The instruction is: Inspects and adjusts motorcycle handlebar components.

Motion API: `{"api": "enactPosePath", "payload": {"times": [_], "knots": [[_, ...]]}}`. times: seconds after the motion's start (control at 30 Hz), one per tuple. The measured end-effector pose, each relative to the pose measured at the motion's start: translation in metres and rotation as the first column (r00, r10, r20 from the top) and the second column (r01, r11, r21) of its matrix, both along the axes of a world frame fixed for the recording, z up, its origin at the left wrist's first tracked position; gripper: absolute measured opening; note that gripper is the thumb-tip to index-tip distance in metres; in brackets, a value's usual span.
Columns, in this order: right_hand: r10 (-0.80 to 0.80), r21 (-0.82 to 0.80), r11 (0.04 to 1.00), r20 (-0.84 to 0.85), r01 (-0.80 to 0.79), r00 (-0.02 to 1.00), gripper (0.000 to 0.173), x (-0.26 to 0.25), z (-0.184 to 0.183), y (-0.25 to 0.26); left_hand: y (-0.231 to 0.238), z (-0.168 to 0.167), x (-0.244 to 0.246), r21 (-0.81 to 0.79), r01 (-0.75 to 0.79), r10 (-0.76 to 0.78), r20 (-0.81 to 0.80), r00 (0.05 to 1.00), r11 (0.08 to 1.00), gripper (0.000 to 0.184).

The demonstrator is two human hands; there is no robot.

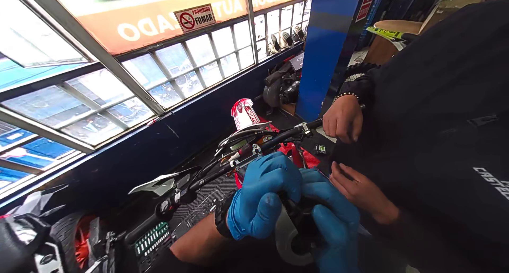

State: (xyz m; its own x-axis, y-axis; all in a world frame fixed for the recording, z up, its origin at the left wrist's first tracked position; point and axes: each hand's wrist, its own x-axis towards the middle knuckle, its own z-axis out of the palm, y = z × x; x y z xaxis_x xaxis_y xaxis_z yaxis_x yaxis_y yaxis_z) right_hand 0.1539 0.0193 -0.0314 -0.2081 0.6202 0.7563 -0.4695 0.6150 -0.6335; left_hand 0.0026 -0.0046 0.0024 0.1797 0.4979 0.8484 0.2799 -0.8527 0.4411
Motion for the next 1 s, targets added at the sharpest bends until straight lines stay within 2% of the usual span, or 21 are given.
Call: {"api": "enactPosePath", "payload": {"times": [0.2, 0.37, 0.43, 0.47, 0.57, 0.63, 0.7, 1.0], "knots": [[-0.06, 0.041, 0.997, -0.026, 0.061, 0.998, 0.032, 0.003, -0.003, 0.004, -0.002, 0.004, 0.002, 0.01, -0.054, 0.054, -0.133, 0.99, 0.999, 0.056], [-0.021, 0.046, 0.999, -0.037, 0.022, 0.999, 0.031, 0.002, -0.007, 0.002, -0.004, 0.0, 0.002, 0.019, -0.049, 0.051, -0.113, 0.992, 0.999, 0.057], [0.026, 0.017, 1.0, -0.022, -0.026, 0.999, 0.038, 0.004, -0.01, 0.001, -0.005, 0.0, 0.0, 0.012, -0.036, 0.037, -0.091, 0.995, 0.999, 0.057], [0.051, 0.043, 0.998, -0.016, -0.05, 0.999, 0.044, 0.006, -0.019, 0.005, -0.006, -0.001, 0.0, 0.008, -0.028, 0.029, -0.077, 0.997, 1.0, 0.057], [0.15, 0.355, 0.926, -0.04, -0.126, 0.988, 0.056, 0.014, -0.073, 0.042, -0.008, 0.0, -0.003, -0.023, 0.019, -0.019, -0.017, 1.0, 1.0, 0.057], [0.149, 0.284, 0.942, 0.117, -0.177, 0.982, 0.064, 0.018, -0.04, 0.028, -0.007, -0.001, -0.004, -0.033, 0.044, -0.044, 0.013, 0.999, 0.998, 0.058], [0.166, 0.251, 0.946, 0.174, -0.207, 0.971, 0.066, 0.02, -0.02, 0.022, -0.005, -0.002, -0.003, -0.04, 0.064, -0.063, 0.028, 0.998, 0.997, 0.06], [0.173, 0.293, 0.929, 0.198, -0.226, 0.965, 0.054, 0.027, -0.016, 0.028, -0.003, -0.001, 0.002, -0.053, 0.093, -0.092, 0.019, 0.996, 0.994, 0.057]]}}
